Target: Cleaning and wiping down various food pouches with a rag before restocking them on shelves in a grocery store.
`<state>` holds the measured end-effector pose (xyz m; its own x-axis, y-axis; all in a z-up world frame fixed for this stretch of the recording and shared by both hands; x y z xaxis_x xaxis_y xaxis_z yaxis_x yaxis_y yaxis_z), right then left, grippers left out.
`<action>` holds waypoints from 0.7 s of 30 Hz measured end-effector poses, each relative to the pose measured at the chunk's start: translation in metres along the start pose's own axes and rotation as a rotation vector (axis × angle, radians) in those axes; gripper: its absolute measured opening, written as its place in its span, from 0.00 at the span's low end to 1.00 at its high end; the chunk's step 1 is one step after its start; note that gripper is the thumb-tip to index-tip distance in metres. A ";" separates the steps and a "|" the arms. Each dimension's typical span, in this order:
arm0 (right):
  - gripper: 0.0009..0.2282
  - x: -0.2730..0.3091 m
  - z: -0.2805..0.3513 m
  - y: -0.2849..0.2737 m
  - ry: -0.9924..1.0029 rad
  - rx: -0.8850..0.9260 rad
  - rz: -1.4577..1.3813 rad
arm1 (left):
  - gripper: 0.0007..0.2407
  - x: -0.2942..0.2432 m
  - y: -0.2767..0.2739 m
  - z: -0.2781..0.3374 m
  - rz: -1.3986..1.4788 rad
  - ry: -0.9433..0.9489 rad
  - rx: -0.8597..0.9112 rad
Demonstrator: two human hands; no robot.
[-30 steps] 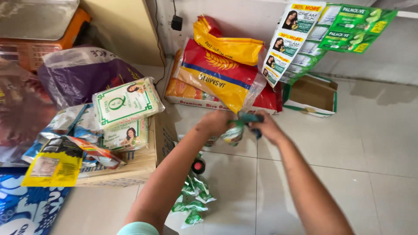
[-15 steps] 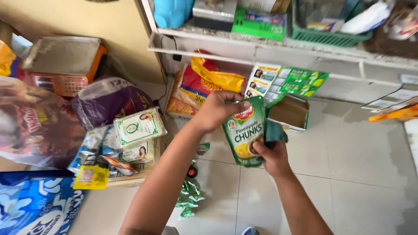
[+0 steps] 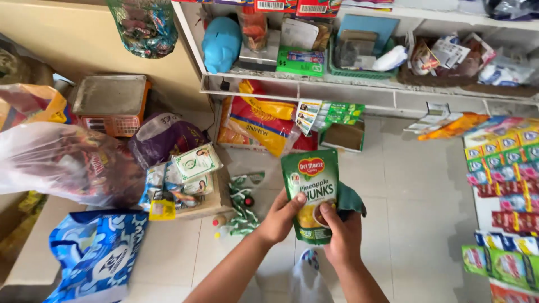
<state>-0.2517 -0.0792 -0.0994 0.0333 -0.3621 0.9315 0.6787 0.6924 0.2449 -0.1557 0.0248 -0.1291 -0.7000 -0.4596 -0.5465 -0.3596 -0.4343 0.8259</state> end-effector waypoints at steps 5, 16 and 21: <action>0.14 0.039 0.040 0.003 -0.068 0.023 -0.072 | 0.21 -0.031 0.041 0.026 0.135 0.026 -0.027; 0.14 0.121 0.145 0.013 0.046 0.192 -0.068 | 0.19 -0.105 0.105 0.084 0.034 -0.483 0.066; 0.10 0.113 0.197 -0.030 -0.200 -0.038 0.256 | 0.20 -0.067 0.117 0.128 -0.160 -0.286 0.046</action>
<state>-0.4130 -0.0185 0.0515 0.0642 -0.0474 0.9968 0.6939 0.7200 -0.0104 -0.2297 0.1038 0.0223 -0.7750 -0.1493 -0.6140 -0.5020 -0.4447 0.7418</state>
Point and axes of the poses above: each hand's wrist, its own z-axis away from the middle knuckle, its own y-axis out of the palm, x = y × z, the point moved 5 cm from there along -z, towards the middle knuckle, and after that the axes turned 15 degrees about z, right-handed, at the moved point
